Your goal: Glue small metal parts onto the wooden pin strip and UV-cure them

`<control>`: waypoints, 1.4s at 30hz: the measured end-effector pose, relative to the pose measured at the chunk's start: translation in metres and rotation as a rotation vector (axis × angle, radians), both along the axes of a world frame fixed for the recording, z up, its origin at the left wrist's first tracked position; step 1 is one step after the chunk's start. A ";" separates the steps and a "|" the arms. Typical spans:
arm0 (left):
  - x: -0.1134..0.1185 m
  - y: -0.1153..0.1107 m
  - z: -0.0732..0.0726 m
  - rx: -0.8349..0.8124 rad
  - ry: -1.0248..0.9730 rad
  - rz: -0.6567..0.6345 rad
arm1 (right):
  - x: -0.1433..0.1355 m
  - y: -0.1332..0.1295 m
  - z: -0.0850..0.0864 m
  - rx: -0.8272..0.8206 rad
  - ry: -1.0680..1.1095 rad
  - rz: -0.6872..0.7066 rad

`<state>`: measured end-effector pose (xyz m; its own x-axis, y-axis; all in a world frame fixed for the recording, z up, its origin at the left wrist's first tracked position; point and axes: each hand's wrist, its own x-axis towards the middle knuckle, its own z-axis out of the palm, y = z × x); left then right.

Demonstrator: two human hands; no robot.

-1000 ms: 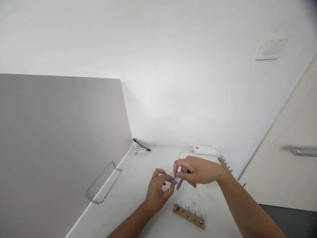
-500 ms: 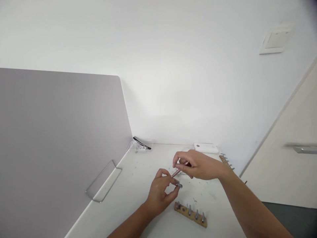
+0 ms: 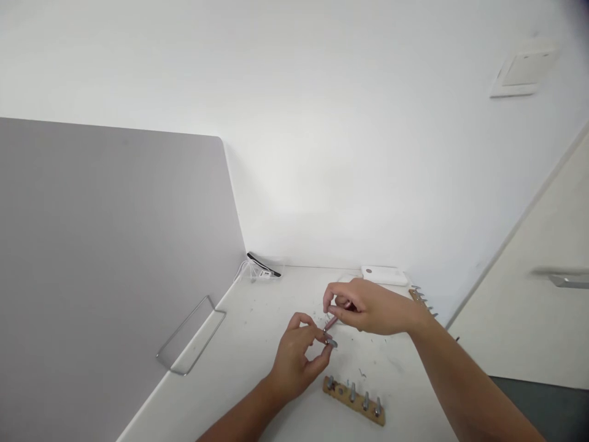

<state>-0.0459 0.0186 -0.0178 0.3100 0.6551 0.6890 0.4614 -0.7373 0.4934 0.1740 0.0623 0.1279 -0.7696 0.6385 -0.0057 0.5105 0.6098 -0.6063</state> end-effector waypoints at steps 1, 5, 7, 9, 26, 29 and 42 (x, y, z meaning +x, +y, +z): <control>0.000 0.000 -0.001 -0.003 0.003 0.004 | 0.000 0.000 -0.001 0.000 -0.006 0.006; -0.001 0.000 -0.002 -0.024 0.032 0.002 | 0.003 0.002 -0.006 -0.003 -0.084 -0.018; -0.001 0.000 -0.002 -0.030 0.035 -0.009 | 0.005 0.003 -0.006 -0.015 -0.127 -0.044; 0.000 0.000 -0.001 -0.031 0.034 -0.016 | 0.005 0.005 -0.005 -0.011 -0.134 -0.081; -0.001 0.000 -0.004 -0.026 0.018 -0.040 | -0.031 0.047 -0.072 0.240 -0.186 -0.178; -0.001 0.001 -0.003 -0.011 0.020 -0.054 | -0.041 0.049 -0.090 0.314 -0.198 -0.188; 0.001 0.000 -0.001 0.074 0.021 -0.024 | -0.060 0.057 -0.138 0.490 -0.234 -0.126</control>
